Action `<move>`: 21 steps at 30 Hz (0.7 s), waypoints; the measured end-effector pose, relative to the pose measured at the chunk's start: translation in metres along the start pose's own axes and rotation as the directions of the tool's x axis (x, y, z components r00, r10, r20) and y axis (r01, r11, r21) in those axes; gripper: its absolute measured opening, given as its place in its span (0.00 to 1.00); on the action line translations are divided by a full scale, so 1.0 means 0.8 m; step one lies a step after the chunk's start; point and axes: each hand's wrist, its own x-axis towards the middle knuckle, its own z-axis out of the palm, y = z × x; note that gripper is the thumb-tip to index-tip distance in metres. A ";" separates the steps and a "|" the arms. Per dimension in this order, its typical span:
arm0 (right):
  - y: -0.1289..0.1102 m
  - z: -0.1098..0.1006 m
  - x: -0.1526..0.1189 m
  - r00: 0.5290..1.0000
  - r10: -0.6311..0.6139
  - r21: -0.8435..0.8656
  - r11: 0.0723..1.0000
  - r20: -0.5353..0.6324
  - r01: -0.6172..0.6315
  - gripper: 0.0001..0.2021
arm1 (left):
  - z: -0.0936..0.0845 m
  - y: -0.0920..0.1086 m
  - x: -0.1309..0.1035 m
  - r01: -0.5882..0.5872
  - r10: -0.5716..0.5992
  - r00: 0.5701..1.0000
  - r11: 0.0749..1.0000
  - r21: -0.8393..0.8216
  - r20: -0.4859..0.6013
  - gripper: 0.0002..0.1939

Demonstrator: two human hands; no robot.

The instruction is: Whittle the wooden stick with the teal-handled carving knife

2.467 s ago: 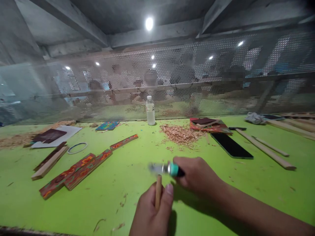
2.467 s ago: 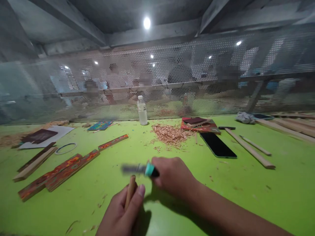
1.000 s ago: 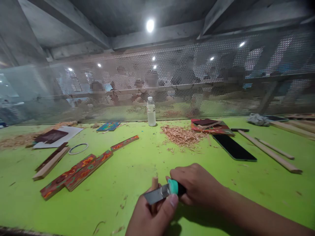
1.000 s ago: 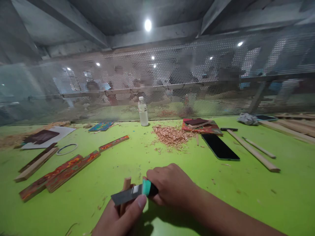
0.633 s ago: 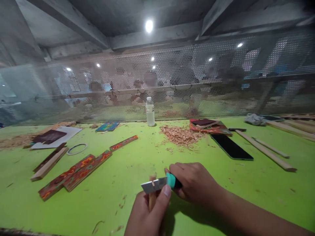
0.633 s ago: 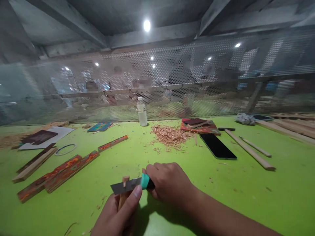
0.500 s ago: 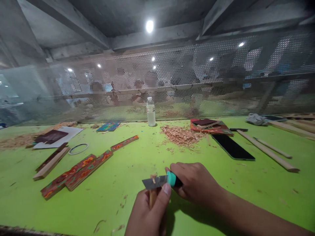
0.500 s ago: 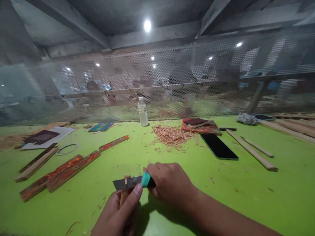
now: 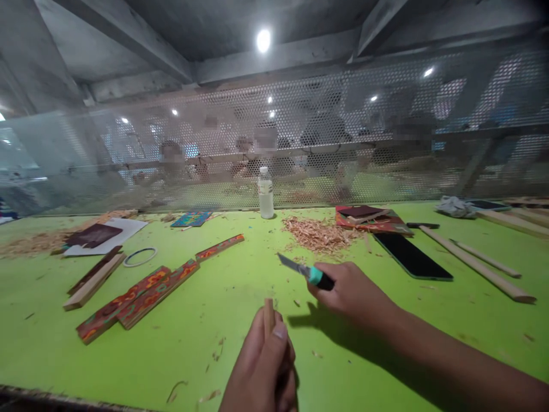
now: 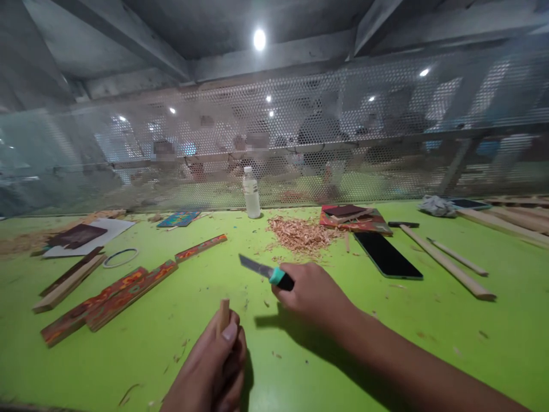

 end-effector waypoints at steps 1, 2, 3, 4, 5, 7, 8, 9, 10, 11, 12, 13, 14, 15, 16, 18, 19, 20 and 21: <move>-0.004 0.002 -0.003 0.998 -0.045 0.020 0.999 0.037 0.045 0.08 | 0.001 0.000 -0.002 -0.002 0.002 1.000 1.000 0.001 0.005 0.52; -0.008 0.004 -0.006 0.992 -0.100 0.036 0.995 0.074 0.098 0.07 | 0.001 -0.001 -0.003 -0.009 0.008 1.000 1.000 0.019 0.008 0.53; -0.010 0.006 -0.009 0.982 -0.157 0.046 0.987 0.108 0.153 0.07 | 0.001 -0.001 -0.003 -0.019 0.018 1.000 0.999 0.049 0.013 0.53; -0.011 0.007 -0.012 0.969 -0.206 0.050 0.978 0.136 0.201 0.07 | 0.000 -0.002 -0.002 -0.034 0.031 0.999 0.996 0.087 0.027 0.53; -0.012 0.007 -0.015 0.957 -0.243 0.051 0.970 0.158 0.237 0.08 | 0.000 -0.002 -0.001 -0.049 0.043 0.998 0.991 0.128 0.045 0.53; -0.012 0.007 -0.019 0.945 -0.275 0.045 0.961 0.178 0.271 0.08 | -0.001 -0.002 0.001 -0.077 0.062 0.995 0.979 0.189 0.083 0.52; -0.011 0.006 -0.020 0.943 -0.280 0.038 0.960 0.178 0.278 0.07 | -0.001 -0.002 0.002 -0.085 0.067 0.993 0.974 0.208 0.094 0.51; -0.010 0.006 -0.021 0.942 -0.284 0.031 0.959 0.177 0.283 0.07 | -0.001 -0.002 0.003 -0.090 0.070 0.993 0.971 0.220 0.098 0.50; -0.010 0.005 -0.021 0.942 -0.286 0.024 0.958 0.174 0.287 0.08 | -0.001 -0.002 0.004 -0.093 0.072 0.992 0.971 0.222 0.099 0.50; -0.009 0.005 -0.021 0.943 -0.286 0.018 0.958 0.169 0.287 0.08 | -0.001 -0.002 0.004 -0.099 0.078 0.991 0.971 0.217 0.105 0.49; -0.008 0.004 -0.020 0.944 -0.284 0.014 0.958 0.167 0.285 0.08 | -0.001 -0.002 0.004 -0.110 0.086 0.989 0.972 0.210 0.119 0.49; -0.008 0.004 -0.019 0.946 -0.279 0.012 0.960 0.164 0.280 0.08 | -0.002 -0.002 0.004 -0.121 0.093 0.986 0.971 0.206 0.140 0.48; -0.008 0.004 -0.019 0.949 -0.272 0.008 0.962 0.159 0.275 0.08 | -0.003 -0.003 0.005 -0.134 0.101 0.982 0.968 0.212 0.162 0.46; -0.008 0.003 -0.018 0.951 -0.269 0.003 0.962 0.154 0.272 0.08 | -0.004 -0.004 0.005 -0.150 0.109 0.978 0.961 0.230 0.181 0.43; -0.008 0.003 -0.018 0.951 -0.270 0.000 0.962 0.153 0.274 0.08 | -0.005 -0.005 0.006 -0.169 0.121 0.975 0.950 0.264 0.188 0.38; -0.009 0.001 -0.019 0.946 -0.277 0.010 0.960 0.169 0.280 0.08 | -0.007 -0.007 0.009 -0.233 0.186 0.969 0.902 0.363 0.161 0.28; -0.009 0.001 -0.020 0.943 -0.279 0.019 0.960 0.181 0.281 0.08 | -0.008 -0.009 0.010 -0.270 0.234 0.963 0.867 0.419 0.137 0.25; -0.009 0.000 -0.020 0.941 -0.280 0.026 0.960 0.191 0.280 0.08 | -0.009 -0.010 0.011 -0.299 0.280 0.954 0.830 0.470 0.112 0.22; -0.009 0.000 -0.021 0.940 -0.278 0.029 0.960 0.199 0.278 0.09 | -0.009 -0.011 0.012 -0.317 0.318 0.944 0.798 0.512 0.088 0.20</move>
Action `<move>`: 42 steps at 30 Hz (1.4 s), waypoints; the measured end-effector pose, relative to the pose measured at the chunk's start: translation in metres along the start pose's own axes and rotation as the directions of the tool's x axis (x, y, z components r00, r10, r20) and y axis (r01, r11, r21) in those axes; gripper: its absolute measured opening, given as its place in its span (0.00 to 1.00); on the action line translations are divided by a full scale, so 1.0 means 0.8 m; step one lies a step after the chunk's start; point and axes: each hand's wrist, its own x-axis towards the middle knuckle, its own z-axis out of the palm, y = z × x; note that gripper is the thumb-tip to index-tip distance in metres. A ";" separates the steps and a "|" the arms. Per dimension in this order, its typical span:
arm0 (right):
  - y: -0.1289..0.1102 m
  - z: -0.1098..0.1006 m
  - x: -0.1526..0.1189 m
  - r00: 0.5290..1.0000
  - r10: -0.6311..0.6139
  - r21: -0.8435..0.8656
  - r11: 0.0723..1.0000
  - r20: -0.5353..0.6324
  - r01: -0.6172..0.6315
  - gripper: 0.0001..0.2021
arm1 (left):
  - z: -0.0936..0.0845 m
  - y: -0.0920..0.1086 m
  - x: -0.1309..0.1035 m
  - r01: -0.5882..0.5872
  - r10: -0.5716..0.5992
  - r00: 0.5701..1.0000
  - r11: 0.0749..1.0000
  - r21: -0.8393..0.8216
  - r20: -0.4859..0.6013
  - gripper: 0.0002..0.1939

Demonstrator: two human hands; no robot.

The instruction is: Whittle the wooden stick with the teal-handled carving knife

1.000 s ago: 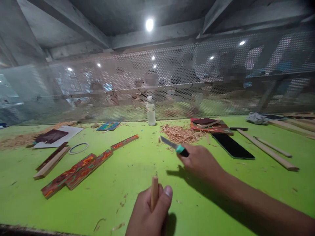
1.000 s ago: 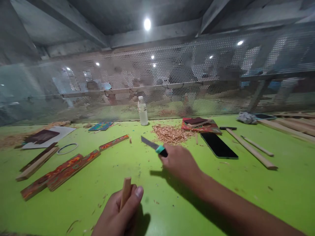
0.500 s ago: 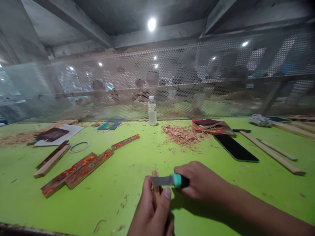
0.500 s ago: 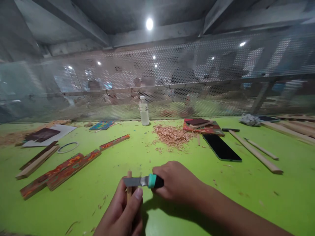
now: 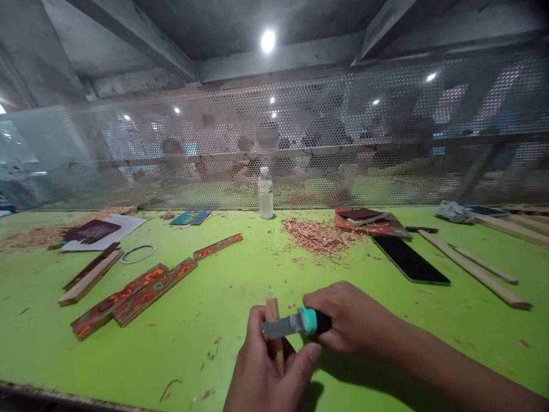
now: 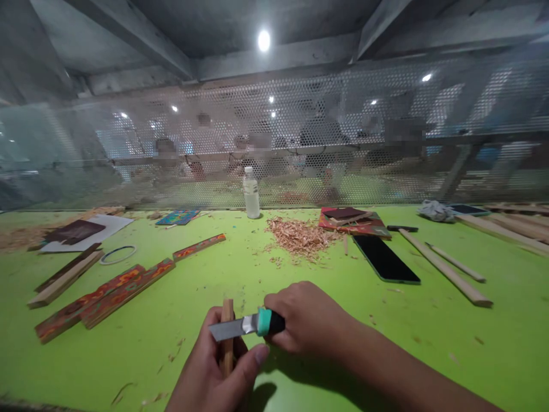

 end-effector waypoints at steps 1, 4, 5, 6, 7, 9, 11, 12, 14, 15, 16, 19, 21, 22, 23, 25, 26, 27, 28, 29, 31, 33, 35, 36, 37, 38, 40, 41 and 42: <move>0.000 0.000 0.000 1.000 0.001 -0.002 1.000 0.006 -0.001 0.09 | 0.001 -0.001 0.000 -0.013 0.014 0.999 0.999 0.042 -0.035 0.19; 0.003 0.001 0.000 1.000 -0.011 -0.025 1.000 0.010 0.011 0.09 | 0.003 0.000 -0.001 -0.014 0.024 0.993 0.996 0.087 -0.116 0.19; 0.003 0.002 0.000 1.000 -0.020 -0.031 0.999 0.005 0.020 0.09 | 0.004 0.000 -0.002 -0.017 0.029 0.990 0.996 0.086 -0.137 0.19; 0.004 0.003 0.000 1.000 -0.029 -0.037 0.999 -0.008 0.028 0.09 | 0.004 0.002 -0.002 -0.020 0.032 0.988 0.996 0.085 -0.150 0.20; 0.005 0.005 0.001 0.999 -0.040 -0.043 0.998 -0.025 0.039 0.08 | 0.004 0.003 -0.003 -0.019 0.031 0.988 0.996 0.082 -0.153 0.20; 0.005 0.007 0.001 0.995 -0.070 -0.057 0.996 -0.066 0.066 0.07 | 0.004 0.005 -0.004 -0.012 0.024 0.989 0.997 0.082 -0.145 0.20; 0.004 0.008 0.002 0.990 -0.095 -0.063 0.994 -0.102 0.088 0.06 | 0.003 0.008 -0.004 -0.004 0.015 0.991 0.997 0.080 -0.136 0.20; 0.004 0.009 0.002 0.988 -0.099 -0.063 0.994 -0.117 0.092 0.06 | 0.003 0.009 -0.003 -0.001 0.012 0.991 0.997 0.074 -0.135 0.20; 0.003 0.011 0.002 0.986 -0.085 -0.062 0.995 -0.145 0.077 0.06 | 0.003 0.012 -0.003 0.001 0.007 0.991 0.998 0.060 -0.134 0.20; 0.003 0.012 0.002 0.984 -0.074 -0.068 0.996 -0.159 0.064 0.05 | 0.003 0.014 -0.003 -0.002 0.008 0.991 0.999 0.051 -0.133 0.20; 0.002 0.014 0.002 0.982 -0.067 -0.079 0.995 -0.174 0.054 0.05 | 0.003 0.015 -0.002 -0.006 0.012 0.991 0.999 0.046 -0.131 0.21; -0.001 0.020 0.003 0.976 -0.060 -0.118 0.992 -0.211 0.036 0.03 | 0.004 0.018 -0.002 -0.008 0.016 0.993 0.998 0.067 -0.114 0.21; 0.000 0.021 0.005 0.978 -0.029 -0.119 0.993 -0.205 0.004 0.02 | 0.003 0.016 -0.002 -0.011 0.021 0.995 0.995 0.104 -0.100 0.22; 0.004 0.018 0.008 0.978 0.027 -0.107 0.993 -0.208 -0.051 0.03 | 0.002 0.015 -0.001 -0.017 0.029 0.996 0.991 0.130 -0.088 0.21; 0.009 0.014 0.010 0.973 0.091 -0.096 0.989 -0.213 -0.114 0.04 | 0.002 0.012 -0.001 -0.026 0.038 0.997 0.987 0.160 -0.073 0.21; 0.025 0.001 0.015 0.921 0.272 -0.065 0.951 -0.280 -0.301 0.11 | 0.000 0.008 0.000 -0.029 0.038 0.998 0.977 0.210 -0.040 0.22; 0.034 -0.006 0.017 0.900 0.303 -0.071 0.938 -0.314 -0.340 0.13 | 0.000 0.006 0.000 -0.022 0.030 0.999 0.973 0.231 -0.032 0.22; 0.043 -0.013 0.018 0.882 0.317 -0.082 0.927 -0.348 -0.365 0.12 | -0.001 0.005 0.001 -0.013 0.021 0.999 0.970 0.243 -0.029 0.22; 0.050 -0.019 0.019 0.868 0.326 -0.089 0.919 -0.373 -0.384 0.12 | -0.001 0.004 0.001 -0.003 0.010 1.000 0.969 0.247 -0.028 0.22; 0.055 -0.023 0.019 0.868 0.329 -0.089 0.918 -0.373 -0.386 0.11 | -0.001 0.004 0.001 0.005 0.002 1.000 0.969 0.247 -0.027 0.22; 0.058 -0.025 0.019 0.884 0.314 -0.082 0.929 -0.347 -0.362 0.11 | -0.001 0.005 0.001 0.009 -0.002 1.000 0.969 0.248 -0.025 0.21; 0.052 -0.021 0.019 0.913 0.281 -0.068 0.947 -0.296 -0.314 0.10 | -0.001 0.006 0.001 0.010 -0.002 0.999 0.972 0.236 -0.034 0.21; 0.043 -0.015 0.018 0.942 0.237 -0.056 0.965 -0.238 -0.257 0.09 | -0.001 0.006 0.001 0.006 0.005 0.999 0.973 0.231 -0.048 0.21; 0.039 -0.013 0.018 0.954 0.213 -0.050 0.972 -0.210 -0.228 0.09 | -0.001 0.005 0.001 0.003 0.010 0.998 0.973 0.231 -0.054 0.21; 0.035 -0.010 0.017 0.965 0.187 -0.045 0.979 -0.184 -0.199 0.08 | -0.001 0.005 0.001 -0.001 0.015 0.998 0.973 0.230 -0.060 0.20; 0.032 -0.008 0.015 0.974 0.163 -0.039 0.984 -0.159 -0.171 0.08 | -0.001 0.004 0.001 -0.004 0.019 0.998 0.975 0.223 -0.063 0.20; 0.026 -0.005 0.011 0.988 0.104 -0.033 0.994 -0.111 -0.108 0.07 | 0.000 0.003 0.001 0.013 -0.005 0.999 0.985 0.171 -0.050 0.20; 0.024 -0.003 0.008 0.994 0.067 -0.033 0.997 -0.089 -0.070 0.07 | 0.000 0.002 0.001 0.039 -0.036 0.999 0.991 0.128 -0.026 0.20; 0.021 -0.002 0.006 0.997 0.031 -0.036 0.999 -0.072 -0.033 0.07 | 0.001 0.002 0.000 0.073 -0.073 0.997 0.994 0.087 0.002 0.21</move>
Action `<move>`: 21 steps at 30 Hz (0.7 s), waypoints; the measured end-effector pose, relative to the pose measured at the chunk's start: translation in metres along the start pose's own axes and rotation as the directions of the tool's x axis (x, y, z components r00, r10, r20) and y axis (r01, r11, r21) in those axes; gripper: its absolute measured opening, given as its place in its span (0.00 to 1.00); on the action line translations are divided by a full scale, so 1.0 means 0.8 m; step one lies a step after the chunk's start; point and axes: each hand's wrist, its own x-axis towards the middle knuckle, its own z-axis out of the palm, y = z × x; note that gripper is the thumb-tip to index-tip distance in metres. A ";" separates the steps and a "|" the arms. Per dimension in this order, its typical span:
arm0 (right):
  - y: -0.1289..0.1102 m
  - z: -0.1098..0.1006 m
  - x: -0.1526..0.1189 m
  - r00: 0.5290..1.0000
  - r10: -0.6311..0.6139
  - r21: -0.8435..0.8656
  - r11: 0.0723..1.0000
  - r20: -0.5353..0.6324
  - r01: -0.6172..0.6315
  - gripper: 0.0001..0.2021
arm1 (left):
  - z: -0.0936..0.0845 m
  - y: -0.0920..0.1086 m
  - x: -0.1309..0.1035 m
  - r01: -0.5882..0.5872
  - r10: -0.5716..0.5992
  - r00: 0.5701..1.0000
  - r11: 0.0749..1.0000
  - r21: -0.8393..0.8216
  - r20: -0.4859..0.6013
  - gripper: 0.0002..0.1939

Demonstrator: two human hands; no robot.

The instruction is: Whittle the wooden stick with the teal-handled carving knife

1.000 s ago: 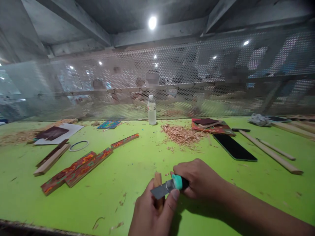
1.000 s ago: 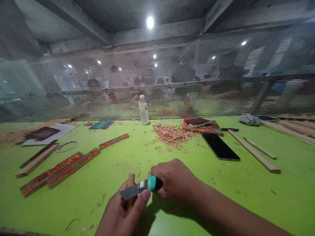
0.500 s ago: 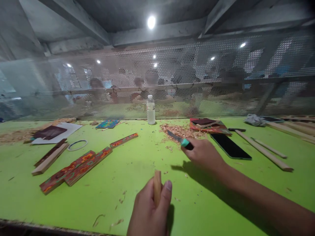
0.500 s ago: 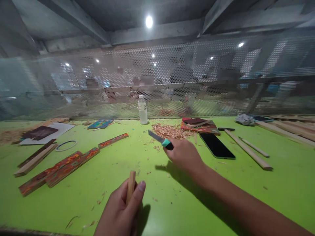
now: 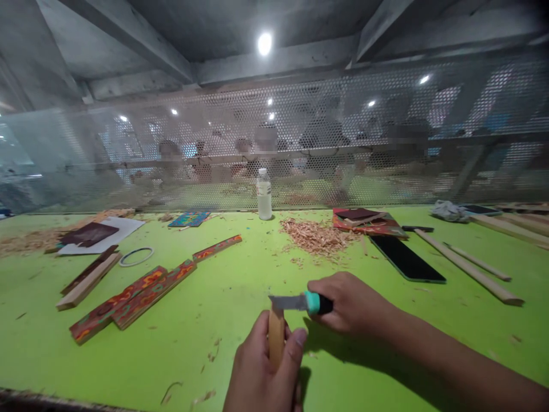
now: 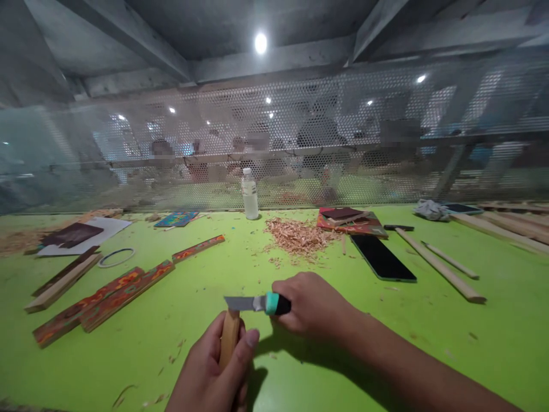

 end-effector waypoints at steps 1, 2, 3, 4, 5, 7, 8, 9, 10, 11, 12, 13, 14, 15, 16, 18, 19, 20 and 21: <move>-0.003 0.001 -0.002 0.999 -0.033 -0.001 0.999 0.011 0.033 0.07 | 0.001 0.000 0.000 0.033 -0.032 0.999 0.999 -0.032 0.027 0.22; -0.006 0.003 -0.004 0.998 -0.058 -0.002 0.998 0.016 0.058 0.08 | 0.001 0.000 0.000 0.060 -0.057 0.997 0.997 -0.051 0.043 0.23; -0.008 0.004 -0.005 0.997 -0.075 -0.003 0.997 0.016 0.075 0.08 | 0.002 0.000 0.000 0.073 -0.071 0.997 0.996 -0.057 0.043 0.24; -0.011 0.005 -0.006 0.997 -0.082 -0.005 0.997 0.012 0.082 0.07 | 0.003 0.001 0.000 0.074 -0.072 0.997 0.996 -0.055 0.030 0.25; -0.012 0.006 -0.007 0.996 -0.085 -0.010 0.996 0.007 0.085 0.07 | 0.004 0.001 0.000 0.065 -0.065 0.998 0.997 -0.046 0.011 0.25; -0.014 0.007 -0.007 0.995 -0.098 -0.033 0.995 -0.012 0.098 0.06 | 0.005 0.001 0.000 0.037 -0.038 0.999 0.999 -0.025 -0.031 0.25; -0.014 0.008 -0.007 0.994 -0.106 -0.051 0.993 -0.028 0.104 0.06 | 0.005 0.001 -0.001 0.018 -0.018 0.998 1.000 -0.009 -0.057 0.25; -0.014 0.008 -0.007 0.992 -0.115 -0.071 0.991 -0.048 0.111 0.05 | 0.005 0.001 -0.001 -0.005 0.006 0.996 1.000 0.011 -0.087 0.24; -0.014 0.009 -0.007 0.990 -0.121 -0.093 0.989 -0.073 0.114 0.05 | 0.005 0.001 -0.001 -0.028 0.032 0.993 0.999 0.035 -0.118 0.23; -0.014 0.010 -0.007 0.986 -0.131 -0.118 0.986 -0.099 0.119 0.04 | 0.005 0.002 -0.002 -0.048 0.057 0.988 0.997 0.062 -0.147 0.22; -0.013 0.010 -0.008 0.981 -0.143 -0.144 0.982 -0.128 0.124 0.04 | 0.005 0.003 -0.002 -0.064 0.078 0.982 0.994 0.085 -0.170 0.22; -0.014 0.011 -0.008 0.975 -0.157 -0.169 0.977 -0.156 0.130 0.02 | 0.004 0.005 -0.002 -0.069 0.087 0.979 0.992 0.103 -0.183 0.21; -0.014 0.012 -0.009 0.967 -0.175 -0.191 0.972 -0.183 0.140 0.02 | 0.004 0.006 -0.003 -0.065 0.086 0.979 0.991 0.113 -0.186 0.21; -0.015 0.014 -0.010 0.959 -0.192 -0.209 0.967 -0.207 0.148 0.03 | 0.004 0.008 -0.003 -0.058 0.080 0.979 0.991 0.117 -0.186 0.22; -0.017 0.016 -0.010 0.952 -0.204 -0.220 0.963 -0.229 0.154 0.04 | 0.004 0.009 -0.003 -0.051 0.073 0.980 0.992 0.118 -0.185 0.22; -0.020 0.020 -0.012 0.942 -0.208 -0.228 0.962 -0.263 0.148 0.06 | 0.004 0.012 -0.003 -0.045 0.068 0.979 0.992 0.122 -0.192 0.22; -0.021 0.022 -0.012 0.941 -0.203 -0.227 0.964 -0.270 0.142 0.07 | 0.004 0.013 -0.003 -0.045 0.069 0.977 0.991 0.125 -0.201 0.22; -0.022 0.022 -0.012 0.946 -0.181 -0.217 0.968 -0.270 0.124 0.08 | 0.004 0.014 -0.003 -0.043 0.068 0.976 0.991 0.127 -0.205 0.22; -0.021 0.021 -0.011 0.955 -0.136 -0.196 0.977 -0.264 0.085 0.09 | 0.005 0.015 -0.004 -0.039 0.066 0.978 0.990 0.134 -0.200 0.22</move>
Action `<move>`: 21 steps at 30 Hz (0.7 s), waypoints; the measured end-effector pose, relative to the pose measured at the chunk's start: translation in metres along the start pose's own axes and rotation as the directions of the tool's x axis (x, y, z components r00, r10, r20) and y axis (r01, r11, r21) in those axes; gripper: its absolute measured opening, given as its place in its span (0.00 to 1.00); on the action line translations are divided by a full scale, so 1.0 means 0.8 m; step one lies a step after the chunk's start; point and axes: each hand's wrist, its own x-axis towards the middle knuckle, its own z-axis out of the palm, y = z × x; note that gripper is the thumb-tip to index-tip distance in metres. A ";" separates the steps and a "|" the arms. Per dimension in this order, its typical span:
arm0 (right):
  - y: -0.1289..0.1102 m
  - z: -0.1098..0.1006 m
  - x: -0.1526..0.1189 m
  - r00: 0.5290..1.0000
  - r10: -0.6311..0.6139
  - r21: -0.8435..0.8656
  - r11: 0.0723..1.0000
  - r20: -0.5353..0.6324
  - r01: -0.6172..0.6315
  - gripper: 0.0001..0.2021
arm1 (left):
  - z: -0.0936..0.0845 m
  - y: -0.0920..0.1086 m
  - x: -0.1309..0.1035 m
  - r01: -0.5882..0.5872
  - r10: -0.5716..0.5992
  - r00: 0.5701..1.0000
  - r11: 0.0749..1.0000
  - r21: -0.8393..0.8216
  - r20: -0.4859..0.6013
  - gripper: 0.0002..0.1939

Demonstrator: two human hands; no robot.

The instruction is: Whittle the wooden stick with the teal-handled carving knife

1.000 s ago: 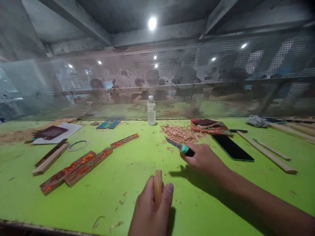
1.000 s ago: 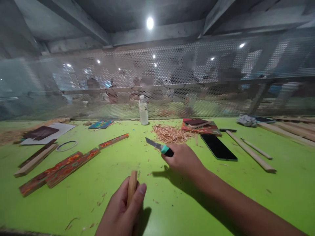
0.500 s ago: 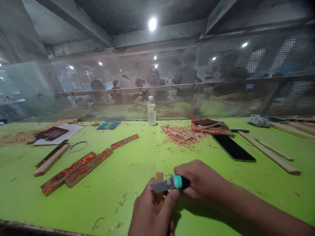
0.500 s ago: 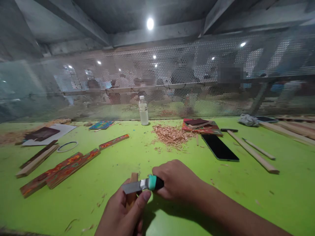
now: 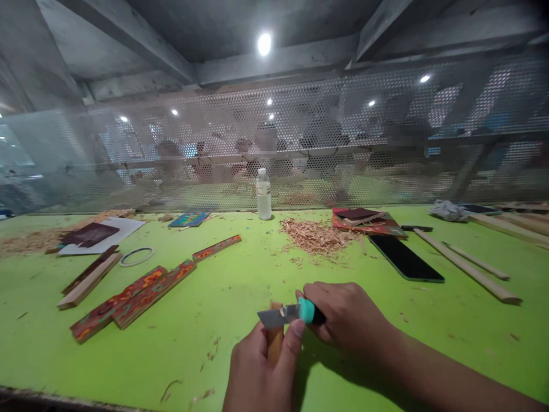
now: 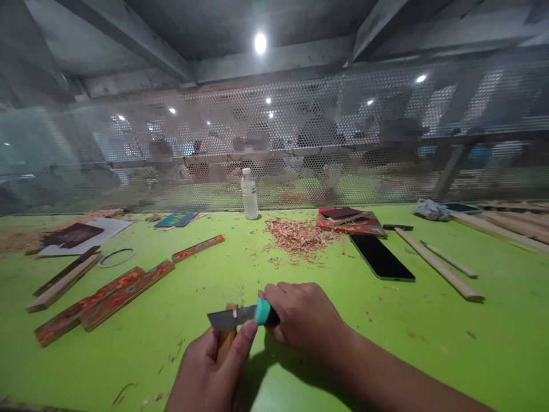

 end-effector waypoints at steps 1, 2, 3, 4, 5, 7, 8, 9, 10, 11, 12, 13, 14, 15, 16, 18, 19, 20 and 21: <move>0.002 -0.002 0.002 0.998 0.066 0.008 0.998 0.020 -0.066 0.10 | 0.001 0.001 0.000 0.000 0.000 1.000 1.000 0.013 0.010 0.23; 0.006 -0.004 0.004 0.989 0.145 0.008 0.989 0.038 -0.146 0.11 | 0.001 0.002 -0.001 -0.003 0.003 1.000 1.000 0.027 0.020 0.23; 0.012 -0.008 0.007 0.970 0.236 0.003 0.972 0.054 -0.237 0.12 | 0.002 0.003 -0.001 -0.008 0.007 1.000 0.999 0.041 0.026 0.24; 0.018 -0.011 0.010 0.952 0.304 -0.025 0.953 0.038 -0.303 0.12 | 0.002 0.003 -0.002 -0.013 0.012 0.999 0.998 0.054 0.030 0.24; 0.025 -0.015 0.013 0.945 0.327 -0.060 0.943 0.010 -0.326 0.11 | 0.002 0.004 -0.002 -0.019 0.017 0.999 0.998 0.064 0.031 0.24; 0.036 -0.022 0.017 0.940 0.342 -0.088 0.936 -0.019 -0.342 0.10 | 0.002 0.003 -0.002 -0.023 0.021 0.999 0.997 0.074 0.031 0.24; 0.039 -0.024 0.018 0.940 0.341 -0.075 0.937 -0.004 -0.340 0.10 | 0.002 0.003 -0.002 -0.026 0.023 0.999 0.997 0.076 0.040 0.23; 0.040 -0.025 0.019 0.941 0.338 -0.045 0.940 0.028 -0.337 0.09 | 0.002 0.002 -0.001 -0.029 0.025 0.998 0.997 0.075 0.051 0.23; 0.040 -0.026 0.019 0.942 0.328 -0.007 0.944 0.070 -0.329 0.09 | 0.001 0.000 -0.001 -0.031 0.026 0.998 0.997 0.069 0.065 0.22; 0.039 -0.026 0.019 0.945 0.307 0.032 0.949 0.112 -0.312 0.09 | 0.000 -0.001 0.000 -0.032 0.028 0.996 0.998 0.056 0.079 0.22; 0.037 -0.025 0.019 0.949 0.280 0.066 0.954 0.141 -0.291 0.09 | -0.001 -0.002 0.001 -0.035 0.031 0.995 0.999 0.037 0.094 0.21; 0.034 -0.024 0.018 0.955 0.247 0.095 0.960 0.164 -0.265 0.09 | -0.002 -0.003 0.001 -0.037 0.036 0.993 0.999 0.012 0.111 0.21; 0.032 -0.023 0.017 0.960 0.214 0.119 0.964 0.182 -0.237 0.08 | -0.003 -0.005 0.002 -0.037 0.039 0.991 0.999 -0.018 0.129 0.22; 0.030 -0.021 0.016 0.962 0.186 0.137 0.967 0.200 -0.215 0.08 | -0.004 -0.005 0.003 -0.032 0.039 0.988 0.998 -0.052 0.148 0.22; 0.028 -0.020 0.015 0.962 0.165 0.152 0.968 0.216 -0.200 0.08 | -0.006 -0.006 0.003 -0.025 0.039 0.985 0.996 -0.084 0.167 0.23; 0.025 -0.017 0.012 0.961 0.139 0.175 0.967 0.240 -0.183 0.07 | -0.009 -0.007 0.004 -0.002 0.029 0.980 0.991 -0.134 0.199 0.25; 0.024 -0.015 0.011 0.961 0.127 0.186 0.967 0.247 -0.175 0.07 | -0.010 -0.007 0.004 0.011 0.022 0.978 0.988 -0.152 0.209 0.26; 0.023 -0.014 0.009 0.961 0.111 0.200 0.966 0.251 -0.164 0.07 | -0.011 -0.007 0.004 0.022 0.015 0.977 0.986 -0.167 0.215 0.26; 0.021 -0.013 0.008 0.963 0.091 0.213 0.966 0.252 -0.147 0.07 | -0.011 -0.008 0.003 0.033 0.008 0.976 0.983 -0.183 0.218 0.27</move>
